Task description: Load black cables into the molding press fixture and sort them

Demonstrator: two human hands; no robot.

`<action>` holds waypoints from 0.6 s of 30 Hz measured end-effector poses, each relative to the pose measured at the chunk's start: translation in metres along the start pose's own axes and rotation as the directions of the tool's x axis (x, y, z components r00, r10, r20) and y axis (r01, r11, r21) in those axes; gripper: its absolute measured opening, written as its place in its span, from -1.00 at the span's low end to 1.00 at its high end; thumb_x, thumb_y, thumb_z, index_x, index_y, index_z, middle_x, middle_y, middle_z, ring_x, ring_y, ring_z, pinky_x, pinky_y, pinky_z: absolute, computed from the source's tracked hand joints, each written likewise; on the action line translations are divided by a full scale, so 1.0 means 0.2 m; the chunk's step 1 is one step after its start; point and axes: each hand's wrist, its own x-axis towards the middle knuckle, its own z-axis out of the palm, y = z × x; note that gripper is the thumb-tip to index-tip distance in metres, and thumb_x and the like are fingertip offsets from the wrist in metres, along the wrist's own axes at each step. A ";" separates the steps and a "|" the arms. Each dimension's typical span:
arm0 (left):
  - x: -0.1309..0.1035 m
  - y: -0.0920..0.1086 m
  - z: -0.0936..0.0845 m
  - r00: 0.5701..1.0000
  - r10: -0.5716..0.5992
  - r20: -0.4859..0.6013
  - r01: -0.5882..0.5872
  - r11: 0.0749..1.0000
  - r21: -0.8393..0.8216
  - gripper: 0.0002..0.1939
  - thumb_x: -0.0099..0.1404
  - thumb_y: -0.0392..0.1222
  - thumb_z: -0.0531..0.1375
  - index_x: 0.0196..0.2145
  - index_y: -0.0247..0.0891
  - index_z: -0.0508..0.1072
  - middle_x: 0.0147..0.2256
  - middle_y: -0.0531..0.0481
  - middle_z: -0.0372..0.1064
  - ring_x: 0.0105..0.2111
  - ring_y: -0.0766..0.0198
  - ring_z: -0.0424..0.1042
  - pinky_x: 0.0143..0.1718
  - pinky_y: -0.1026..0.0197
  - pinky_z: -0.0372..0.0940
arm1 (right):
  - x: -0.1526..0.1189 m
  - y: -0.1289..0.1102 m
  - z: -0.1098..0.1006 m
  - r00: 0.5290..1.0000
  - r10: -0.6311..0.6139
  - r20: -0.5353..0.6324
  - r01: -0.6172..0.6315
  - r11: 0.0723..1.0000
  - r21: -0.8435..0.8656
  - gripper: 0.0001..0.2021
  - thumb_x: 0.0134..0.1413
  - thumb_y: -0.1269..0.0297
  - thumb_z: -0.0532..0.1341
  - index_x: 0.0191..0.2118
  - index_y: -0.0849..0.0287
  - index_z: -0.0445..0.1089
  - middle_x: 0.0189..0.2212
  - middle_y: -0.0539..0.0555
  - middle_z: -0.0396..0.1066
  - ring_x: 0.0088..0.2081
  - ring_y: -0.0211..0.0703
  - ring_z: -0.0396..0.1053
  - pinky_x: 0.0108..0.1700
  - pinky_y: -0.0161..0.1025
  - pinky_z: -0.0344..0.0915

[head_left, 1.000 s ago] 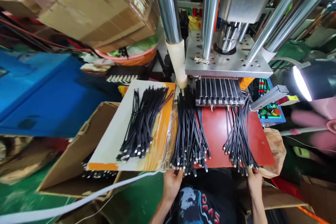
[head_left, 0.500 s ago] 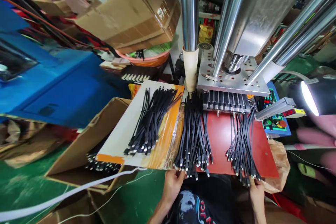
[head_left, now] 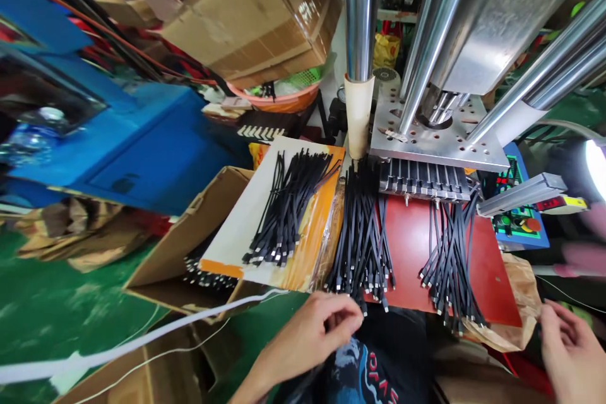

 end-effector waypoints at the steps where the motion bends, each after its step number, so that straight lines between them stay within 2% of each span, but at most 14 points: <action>1: 0.05 0.04 0.00 0.996 0.031 -0.089 -0.031 1.000 0.005 -0.71 0.51 -0.01 0.17 -0.26 -0.17 0.61 -0.41 0.09 0.58 -0.39 0.30 0.49 -0.22 0.28 0.29 | 0.01 -0.10 0.04 1.000 -0.012 0.028 0.009 0.995 0.104 -0.47 0.09 -0.24 0.27 -0.02 0.05 0.58 -0.25 0.21 0.63 -0.30 0.15 0.56 -0.22 0.03 0.43; 4: 0.22 0.10 0.00 0.944 0.070 -0.321 -0.052 0.997 0.062 -0.73 0.52 -0.01 0.17 -0.27 -0.17 0.54 -0.42 0.11 0.52 -0.41 0.31 0.46 -0.28 0.28 0.25 | 0.04 -0.35 0.23 0.984 -0.096 0.149 0.058 0.968 0.242 -0.37 0.04 -0.28 0.28 0.03 0.12 0.58 -0.19 0.19 0.62 -0.28 0.04 0.52 -0.14 -0.04 0.42; 7: 0.38 0.09 -0.01 0.900 0.050 -0.433 0.059 0.970 0.235 -0.73 0.49 0.03 0.23 -0.29 -0.19 0.51 -0.46 0.09 0.46 -0.44 0.27 0.43 -0.33 0.23 0.18 | 0.09 -0.43 0.39 0.970 -0.191 0.152 0.150 0.957 0.249 -0.40 0.09 -0.29 0.24 -0.05 0.16 0.60 -0.31 0.14 0.59 -0.35 -0.03 0.46 -0.18 -0.10 0.38; 9: 0.45 0.08 -0.02 0.901 0.025 -0.434 0.135 0.933 0.335 -0.76 0.47 -0.02 0.25 -0.30 -0.21 0.51 -0.47 0.06 0.46 -0.45 0.25 0.40 -0.36 0.20 0.11 | 0.11 -0.41 0.44 0.973 -0.198 0.115 0.163 0.952 0.257 -0.44 0.14 -0.28 0.25 -0.10 0.15 0.60 -0.32 0.12 0.60 -0.35 -0.05 0.46 -0.18 -0.13 0.36; 11: 0.49 0.06 -0.03 0.913 0.009 -0.408 0.156 0.915 0.371 -0.80 0.46 -0.15 0.24 -0.35 -0.22 0.51 -0.50 0.05 0.44 -0.48 0.26 0.37 -0.38 0.19 0.05 | 0.11 -0.36 0.45 0.973 -0.203 0.114 0.159 0.937 0.310 -0.45 0.16 -0.28 0.26 -0.09 0.15 0.61 -0.28 0.13 0.62 -0.33 -0.06 0.49 -0.16 -0.16 0.38; 14: 0.50 0.05 -0.05 0.924 0.008 -0.382 0.134 0.929 0.344 -0.79 0.42 -0.26 0.20 -0.41 -0.22 0.50 -0.55 0.09 0.40 -0.53 0.30 0.32 -0.41 0.20 0.04 | 0.10 -0.32 0.43 0.956 -0.247 0.155 0.182 0.921 0.344 -0.49 0.19 -0.24 0.28 -0.10 0.13 0.62 -0.24 0.13 0.65 -0.29 -0.06 0.53 -0.15 -0.19 0.39; 18: 0.49 0.04 -0.07 0.924 0.024 -0.381 0.077 0.965 0.249 -0.80 0.42 -0.24 0.17 -0.39 -0.21 0.49 -0.51 0.11 0.44 -0.49 0.33 0.38 -0.40 0.25 0.14 | 0.09 -0.34 0.41 0.951 -0.263 0.161 0.207 0.933 0.296 -0.49 0.21 -0.22 0.27 -0.08 0.15 0.64 -0.23 0.14 0.66 -0.30 -0.05 0.52 -0.15 -0.18 0.38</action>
